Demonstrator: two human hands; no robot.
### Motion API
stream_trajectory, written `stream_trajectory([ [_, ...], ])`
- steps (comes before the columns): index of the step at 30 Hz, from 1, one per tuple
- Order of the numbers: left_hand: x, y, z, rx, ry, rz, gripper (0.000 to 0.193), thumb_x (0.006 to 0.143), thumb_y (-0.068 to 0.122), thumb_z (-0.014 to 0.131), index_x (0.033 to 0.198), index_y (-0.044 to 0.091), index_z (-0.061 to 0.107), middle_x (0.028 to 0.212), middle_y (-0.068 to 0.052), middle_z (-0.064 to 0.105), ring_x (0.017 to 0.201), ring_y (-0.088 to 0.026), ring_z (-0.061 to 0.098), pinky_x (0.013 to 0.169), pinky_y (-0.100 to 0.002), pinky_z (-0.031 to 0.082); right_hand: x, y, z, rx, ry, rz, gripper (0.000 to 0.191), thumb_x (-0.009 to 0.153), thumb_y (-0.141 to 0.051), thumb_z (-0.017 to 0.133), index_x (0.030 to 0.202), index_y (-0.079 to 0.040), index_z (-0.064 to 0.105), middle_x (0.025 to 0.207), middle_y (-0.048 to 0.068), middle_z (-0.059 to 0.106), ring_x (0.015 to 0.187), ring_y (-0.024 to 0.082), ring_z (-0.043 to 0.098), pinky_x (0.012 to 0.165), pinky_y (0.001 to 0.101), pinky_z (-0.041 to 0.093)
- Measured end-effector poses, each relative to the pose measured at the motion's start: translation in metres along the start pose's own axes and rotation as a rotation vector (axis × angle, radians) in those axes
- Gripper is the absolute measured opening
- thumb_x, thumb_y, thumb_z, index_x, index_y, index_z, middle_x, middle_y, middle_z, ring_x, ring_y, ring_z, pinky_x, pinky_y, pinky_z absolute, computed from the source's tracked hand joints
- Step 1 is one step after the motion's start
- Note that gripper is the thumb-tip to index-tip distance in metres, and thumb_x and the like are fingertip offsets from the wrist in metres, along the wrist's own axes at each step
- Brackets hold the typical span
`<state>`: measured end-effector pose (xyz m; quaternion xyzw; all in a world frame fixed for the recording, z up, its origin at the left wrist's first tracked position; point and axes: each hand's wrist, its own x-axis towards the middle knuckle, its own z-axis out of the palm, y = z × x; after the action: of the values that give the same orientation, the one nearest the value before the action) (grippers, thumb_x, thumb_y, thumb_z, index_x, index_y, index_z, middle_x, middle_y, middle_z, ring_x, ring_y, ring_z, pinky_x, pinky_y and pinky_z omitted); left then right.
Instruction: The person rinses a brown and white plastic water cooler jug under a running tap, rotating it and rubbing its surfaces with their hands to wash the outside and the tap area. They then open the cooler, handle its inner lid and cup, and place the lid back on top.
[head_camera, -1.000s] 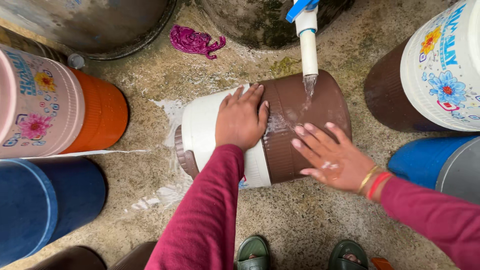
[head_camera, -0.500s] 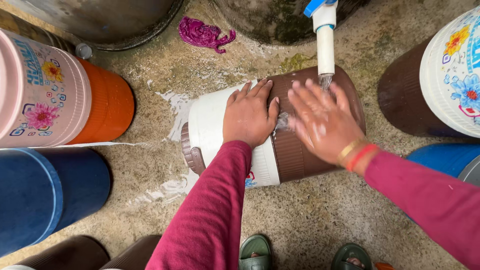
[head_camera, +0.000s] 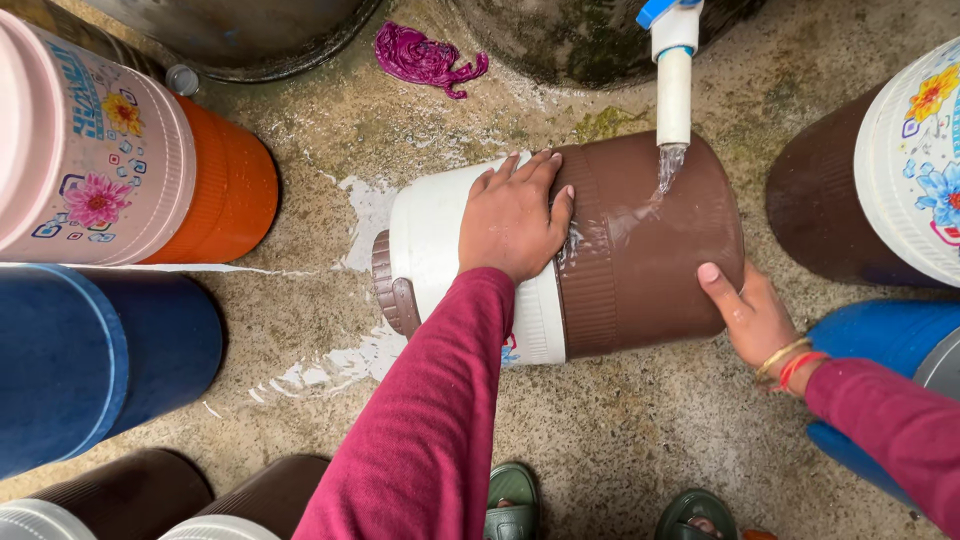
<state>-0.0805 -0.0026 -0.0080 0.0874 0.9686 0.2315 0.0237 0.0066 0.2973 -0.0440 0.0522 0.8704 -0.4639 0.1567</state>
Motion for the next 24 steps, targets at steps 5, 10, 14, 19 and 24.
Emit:
stream_trajectory([
  [5, 0.002, 0.001, -0.002, 0.011, 0.012, -0.01, 0.052, 0.1, 0.041, 0.044, 0.139, 0.011, 0.061, 0.147, -0.006, 0.059, 0.14, -0.034, 0.05, 0.116, -0.049, 0.033, 0.007, -0.003, -0.004, -0.028, -0.033, 0.018, 0.07, 0.1, -0.058, 0.046, 0.137, 0.0, 0.057, 0.121, 0.02, 0.072, 0.112, 0.031, 0.068, 0.098, 0.0404, 0.048],
  [10, -0.011, 0.012, -0.004, 0.027, -0.07, -0.056, 0.069, 0.099, 0.057, 0.044, 0.144, 0.007, 0.054, 0.15, -0.017, 0.052, 0.144, -0.036, 0.043, 0.119, -0.051, 0.027, 0.025, -0.02, -0.015, -0.143, -0.096, 0.2, 0.081, 0.098, -0.069, 0.039, 0.121, 0.003, 0.069, 0.11, 0.025, 0.074, 0.106, 0.037, 0.07, 0.096, 0.0425, 0.05],
  [14, -0.044, 0.025, -0.01, 0.077, -0.094, 0.09, 0.079, 0.1, 0.061, 0.042, 0.155, 0.004, 0.041, 0.158, -0.028, 0.037, 0.148, -0.044, 0.031, 0.118, -0.059, 0.02, 0.076, -0.031, -0.031, -0.325, -0.161, 0.423, 0.098, 0.098, -0.077, 0.036, 0.105, 0.012, 0.075, 0.101, 0.033, 0.074, 0.105, 0.044, 0.072, 0.098, 0.0453, 0.051],
  [19, -0.07, 0.039, -0.009, 0.122, -0.022, 0.234, 0.076, 0.098, 0.059, 0.044, 0.154, 0.008, 0.039, 0.16, -0.022, 0.035, 0.15, -0.043, 0.026, 0.118, -0.06, 0.018, 0.102, -0.05, -0.026, -0.511, -0.041, 0.414, 0.091, 0.102, -0.073, 0.039, 0.108, 0.012, 0.072, 0.107, 0.036, 0.07, 0.112, 0.049, 0.065, 0.1, 0.0508, 0.047],
  [24, -0.04, 0.029, -0.001, 0.052, 0.031, 0.203, 0.058, 0.104, 0.041, 0.045, 0.153, 0.009, 0.046, 0.158, -0.014, 0.044, 0.15, -0.037, 0.034, 0.122, -0.055, 0.023, 0.089, -0.089, 0.004, -0.705, 0.237, -0.228, 0.061, 0.105, -0.049, 0.047, 0.119, 0.003, 0.075, 0.126, 0.038, 0.061, 0.12, 0.052, 0.053, 0.099, 0.0572, 0.04],
])
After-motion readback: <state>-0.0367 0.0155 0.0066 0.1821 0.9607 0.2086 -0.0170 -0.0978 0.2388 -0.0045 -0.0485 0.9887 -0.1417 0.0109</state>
